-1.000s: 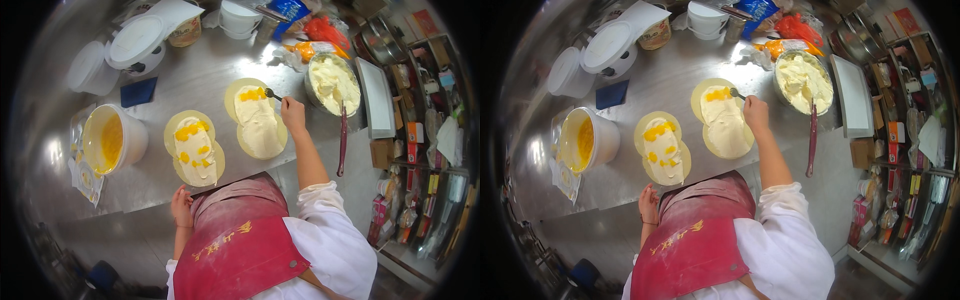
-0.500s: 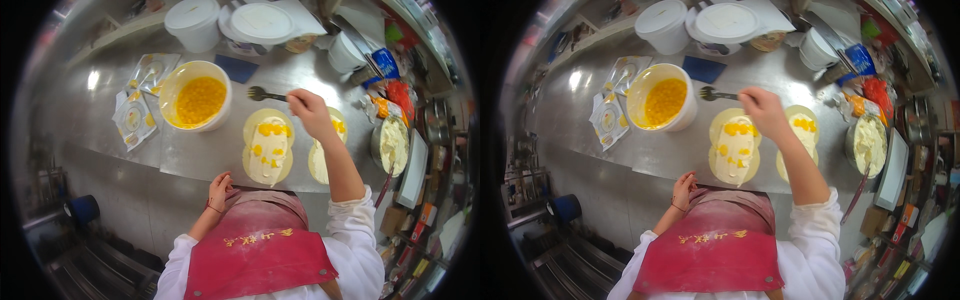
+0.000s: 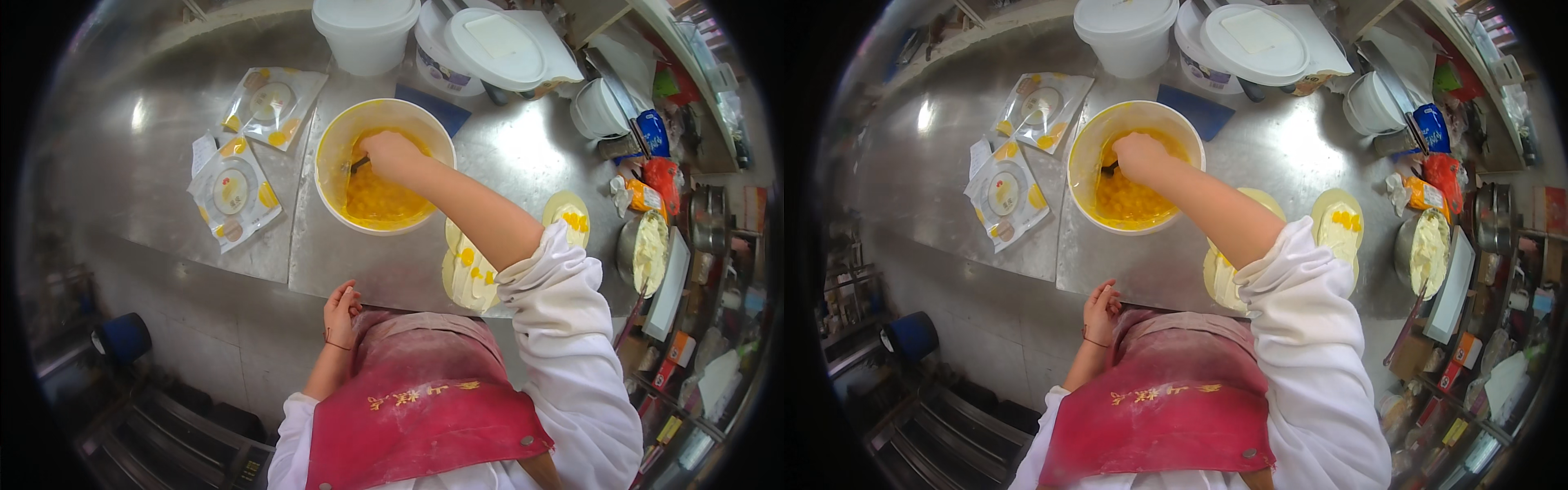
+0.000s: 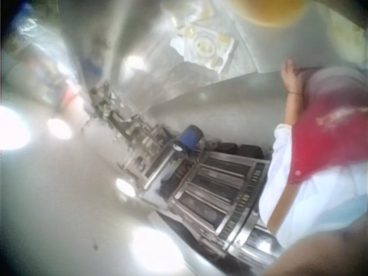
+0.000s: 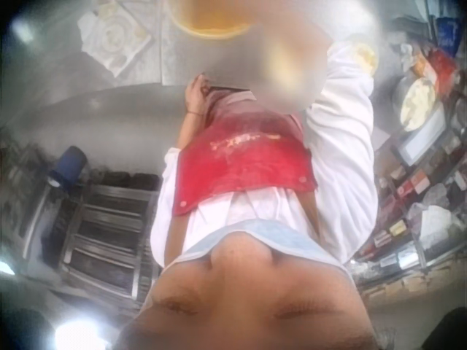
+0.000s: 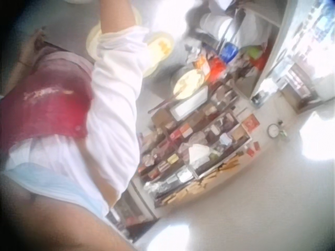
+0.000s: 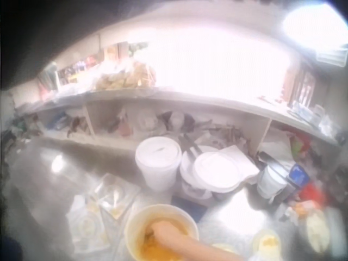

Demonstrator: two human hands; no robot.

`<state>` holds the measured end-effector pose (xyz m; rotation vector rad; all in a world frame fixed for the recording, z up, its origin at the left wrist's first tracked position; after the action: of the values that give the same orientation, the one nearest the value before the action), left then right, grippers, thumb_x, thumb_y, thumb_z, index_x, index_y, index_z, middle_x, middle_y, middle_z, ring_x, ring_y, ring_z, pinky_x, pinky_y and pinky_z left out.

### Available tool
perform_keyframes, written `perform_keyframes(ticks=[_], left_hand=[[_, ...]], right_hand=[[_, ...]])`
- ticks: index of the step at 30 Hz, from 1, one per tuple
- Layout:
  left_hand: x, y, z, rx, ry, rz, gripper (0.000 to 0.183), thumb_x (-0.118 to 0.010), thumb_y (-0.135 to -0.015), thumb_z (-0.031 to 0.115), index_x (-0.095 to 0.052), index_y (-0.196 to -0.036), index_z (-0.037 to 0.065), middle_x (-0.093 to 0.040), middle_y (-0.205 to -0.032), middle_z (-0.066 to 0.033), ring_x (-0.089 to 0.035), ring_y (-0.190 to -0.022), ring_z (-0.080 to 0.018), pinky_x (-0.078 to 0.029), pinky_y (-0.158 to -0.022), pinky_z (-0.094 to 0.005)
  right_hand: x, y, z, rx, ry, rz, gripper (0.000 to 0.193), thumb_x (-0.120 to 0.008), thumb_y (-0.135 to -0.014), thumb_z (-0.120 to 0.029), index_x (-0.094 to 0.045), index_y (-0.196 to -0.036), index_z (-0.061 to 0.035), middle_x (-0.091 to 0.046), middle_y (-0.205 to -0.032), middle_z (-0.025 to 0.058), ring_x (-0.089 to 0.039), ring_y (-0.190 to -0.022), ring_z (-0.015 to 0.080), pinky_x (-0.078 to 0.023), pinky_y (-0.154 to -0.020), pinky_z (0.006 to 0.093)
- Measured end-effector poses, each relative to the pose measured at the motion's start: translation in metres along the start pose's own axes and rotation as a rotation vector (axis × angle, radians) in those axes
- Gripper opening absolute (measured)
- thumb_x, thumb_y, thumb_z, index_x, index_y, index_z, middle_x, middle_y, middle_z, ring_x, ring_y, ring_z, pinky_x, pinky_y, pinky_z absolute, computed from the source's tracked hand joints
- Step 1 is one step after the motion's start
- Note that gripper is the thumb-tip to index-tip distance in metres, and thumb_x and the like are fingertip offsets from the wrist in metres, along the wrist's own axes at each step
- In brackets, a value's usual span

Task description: The person spreads a white cream onto thin yellow sheets, adds diced yellow fruit, then rolls the sheets into cylinders. The finished rolls are placed on a tray.

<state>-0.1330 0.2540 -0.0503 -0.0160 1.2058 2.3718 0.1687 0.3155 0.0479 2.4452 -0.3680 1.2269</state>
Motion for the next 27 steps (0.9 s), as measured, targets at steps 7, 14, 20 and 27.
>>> perform_keyframes(ticks=[7,14,20,27], left_hand=[[-0.001,-0.014,0.015,-0.013,-0.068,-0.029,0.026,-0.053,-0.086,0.015,-0.055,-0.109,0.002,-0.054,-0.077,-0.0020,-0.046,-0.058,-0.0068,-0.038,-0.052,-0.0185],[-0.011,-0.021,0.017,-0.003,-0.102,-0.085,0.028,-0.052,-0.087,0.016,-0.053,-0.110,0.001,-0.055,-0.078,-0.0029,-0.048,-0.060,-0.0074,-0.037,-0.053,-0.0185],[-0.017,-0.021,0.016,-0.020,-0.128,-0.096,0.025,-0.053,-0.087,0.015,-0.056,-0.108,0.003,-0.055,-0.078,-0.0016,-0.047,-0.060,-0.0073,-0.038,-0.053,-0.0181],[-0.025,-0.016,0.011,-0.011,-0.159,-0.098,0.025,-0.050,-0.088,0.016,-0.053,-0.110,0.003,-0.055,-0.078,-0.0013,-0.047,-0.060,-0.0071,-0.037,-0.053,-0.0186]], right_hand=[[-0.020,0.004,0.000,0.093,0.055,-0.319,0.021,-0.051,-0.074,-0.005,-0.064,-0.090,-0.0065,-0.063,-0.083,0.0122,-0.059,-0.078,0.0280,-0.045,-0.070,0.0355],[0.006,0.025,0.006,-0.002,-0.177,-0.530,0.021,-0.048,-0.078,-0.008,-0.061,-0.093,-0.0036,-0.061,-0.078,0.0079,-0.058,-0.074,0.0184,-0.044,-0.066,0.0304],[0.049,0.048,0.022,-0.194,-0.360,-0.396,0.019,-0.048,-0.081,-0.010,-0.059,-0.095,-0.0030,-0.058,-0.074,0.0032,-0.053,-0.066,0.0121,-0.042,-0.061,0.0260],[0.099,0.112,0.057,-0.313,-0.876,-0.185,0.015,-0.048,-0.086,-0.011,-0.055,-0.097,-0.0035,-0.051,-0.069,-0.0011,-0.039,-0.054,0.0041,-0.032,-0.049,0.0172]])
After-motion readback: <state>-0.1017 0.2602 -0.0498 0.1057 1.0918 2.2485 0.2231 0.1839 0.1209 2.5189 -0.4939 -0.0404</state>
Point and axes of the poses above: each hand's wrist, its own y-axis away from the middle knuckle, its own x-axis out of the back of the hand, z = x × y, the point moved 7 cm from there along -y, towards the middle knuckle
